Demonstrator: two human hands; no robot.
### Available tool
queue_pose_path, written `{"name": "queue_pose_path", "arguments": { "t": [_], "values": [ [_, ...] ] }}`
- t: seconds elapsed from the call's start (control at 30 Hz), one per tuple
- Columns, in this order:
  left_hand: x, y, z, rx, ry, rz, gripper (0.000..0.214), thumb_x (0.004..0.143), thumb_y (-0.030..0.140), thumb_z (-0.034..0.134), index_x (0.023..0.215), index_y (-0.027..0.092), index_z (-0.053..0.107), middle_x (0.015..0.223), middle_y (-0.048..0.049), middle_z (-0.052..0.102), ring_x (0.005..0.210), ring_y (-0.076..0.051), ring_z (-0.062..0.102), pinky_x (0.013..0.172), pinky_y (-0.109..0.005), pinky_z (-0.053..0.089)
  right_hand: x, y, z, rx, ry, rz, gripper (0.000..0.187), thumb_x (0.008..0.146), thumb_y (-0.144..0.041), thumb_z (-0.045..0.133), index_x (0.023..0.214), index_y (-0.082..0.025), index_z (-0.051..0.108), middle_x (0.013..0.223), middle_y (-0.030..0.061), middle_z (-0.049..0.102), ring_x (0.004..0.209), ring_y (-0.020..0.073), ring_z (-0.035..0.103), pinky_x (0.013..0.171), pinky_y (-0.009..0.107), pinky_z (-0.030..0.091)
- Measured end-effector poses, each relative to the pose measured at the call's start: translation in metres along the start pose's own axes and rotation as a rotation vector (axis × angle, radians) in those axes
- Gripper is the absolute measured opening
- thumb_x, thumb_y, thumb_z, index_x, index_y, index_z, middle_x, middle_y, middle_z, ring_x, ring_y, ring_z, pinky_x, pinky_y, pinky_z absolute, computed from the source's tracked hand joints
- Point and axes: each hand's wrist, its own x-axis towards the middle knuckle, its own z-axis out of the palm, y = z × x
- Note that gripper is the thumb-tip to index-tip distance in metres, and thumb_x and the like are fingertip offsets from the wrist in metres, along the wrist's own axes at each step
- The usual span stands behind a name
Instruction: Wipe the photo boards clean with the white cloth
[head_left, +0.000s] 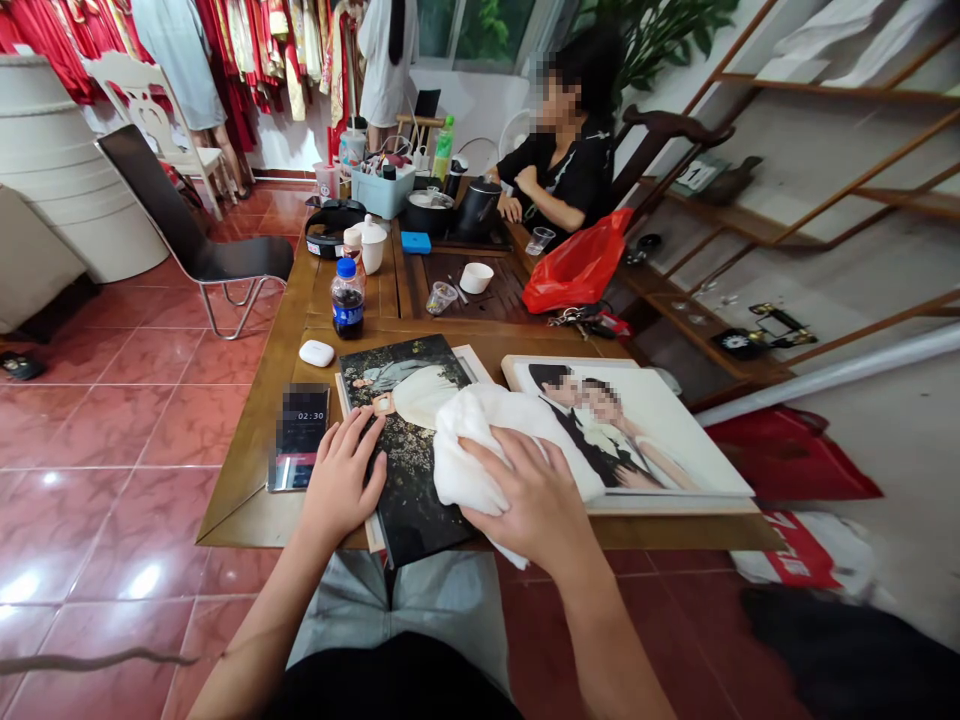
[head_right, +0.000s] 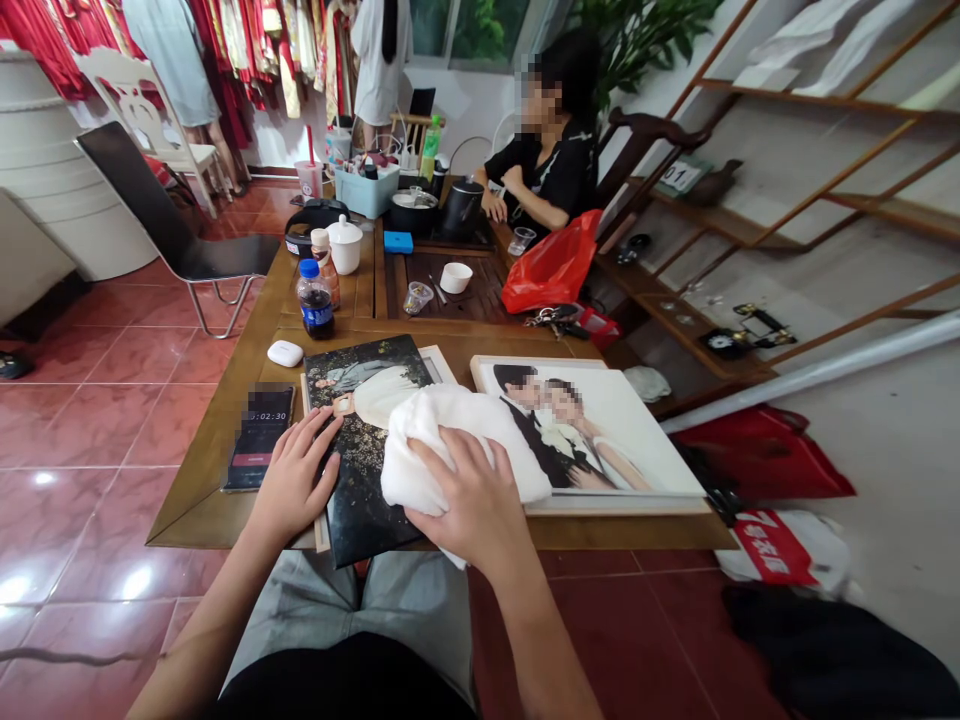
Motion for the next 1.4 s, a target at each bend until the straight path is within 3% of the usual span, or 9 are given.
{"name": "queue_pose_path", "arguments": {
  "t": [0.33, 0.47, 0.7, 0.83, 1.17, 1.4],
  "values": [
    [-0.001, -0.001, -0.001, 0.007, -0.02, 0.012, 0.05, 0.101, 0.028, 0.039, 0.15, 0.018, 0.045, 0.158, -0.0117, 0.044, 0.149, -0.027, 0.036, 0.12, -0.048, 0.031, 0.026, -0.034, 0.007, 0.148, -0.127, -0.17, 0.068, 0.077, -0.05, 0.075, 0.139, -0.027, 0.06, 0.141, 0.0155, 0.055, 0.128, 0.0354, 0.049, 0.109, 0.052, 0.028],
    [0.0, -0.001, -0.001, 0.001, -0.016, 0.013, 0.048, 0.103, 0.029, 0.038, 0.149, 0.018, 0.046, 0.158, -0.0124, 0.044, 0.15, -0.026, 0.036, 0.12, -0.048, 0.032, 0.031, -0.019, 0.009, 0.129, -0.126, -0.124, 0.067, 0.078, -0.049, 0.074, 0.14, -0.028, 0.059, 0.14, 0.0142, 0.057, 0.127, 0.0338, 0.05, 0.108, 0.05, 0.029],
    [0.0, 0.0, -0.001, -0.002, -0.006, 0.011, 0.048, 0.104, 0.029, 0.037, 0.149, 0.018, 0.045, 0.158, -0.0113, 0.044, 0.15, -0.025, 0.034, 0.121, -0.048, 0.032, 0.042, 0.016, 0.018, -0.017, -0.013, 0.039, 0.058, 0.086, -0.043, 0.065, 0.141, -0.024, 0.058, 0.137, 0.016, 0.059, 0.124, 0.0336, 0.051, 0.1, 0.05, 0.035],
    [-0.001, 0.0, 0.001, 0.003, -0.005, 0.01, 0.048, 0.104, 0.03, 0.037, 0.149, 0.017, 0.046, 0.158, -0.0115, 0.044, 0.15, -0.025, 0.035, 0.121, -0.048, 0.031, 0.048, 0.014, 0.017, -0.016, -0.031, 0.015, 0.057, 0.086, -0.042, 0.066, 0.14, -0.024, 0.059, 0.136, 0.0158, 0.059, 0.124, 0.0349, 0.051, 0.101, 0.051, 0.035],
    [-0.002, -0.001, 0.001, 0.001, -0.008, 0.017, 0.048, 0.103, 0.029, 0.039, 0.149, 0.018, 0.046, 0.158, -0.0118, 0.045, 0.149, -0.027, 0.036, 0.121, -0.05, 0.031, 0.053, -0.006, 0.01, 0.172, -0.219, -0.242, 0.073, 0.073, -0.046, 0.081, 0.14, -0.028, 0.06, 0.144, 0.0154, 0.055, 0.133, 0.0344, 0.048, 0.112, 0.053, 0.028],
    [-0.001, -0.001, 0.002, 0.001, -0.001, 0.01, 0.048, 0.104, 0.029, 0.037, 0.15, 0.019, 0.045, 0.158, -0.0113, 0.045, 0.15, -0.026, 0.035, 0.121, -0.05, 0.031, 0.067, 0.017, 0.012, 0.012, -0.152, -0.041, 0.065, 0.084, -0.045, 0.071, 0.145, -0.027, 0.055, 0.144, 0.0165, 0.055, 0.13, 0.0353, 0.051, 0.106, 0.054, 0.035]
  ]
}}
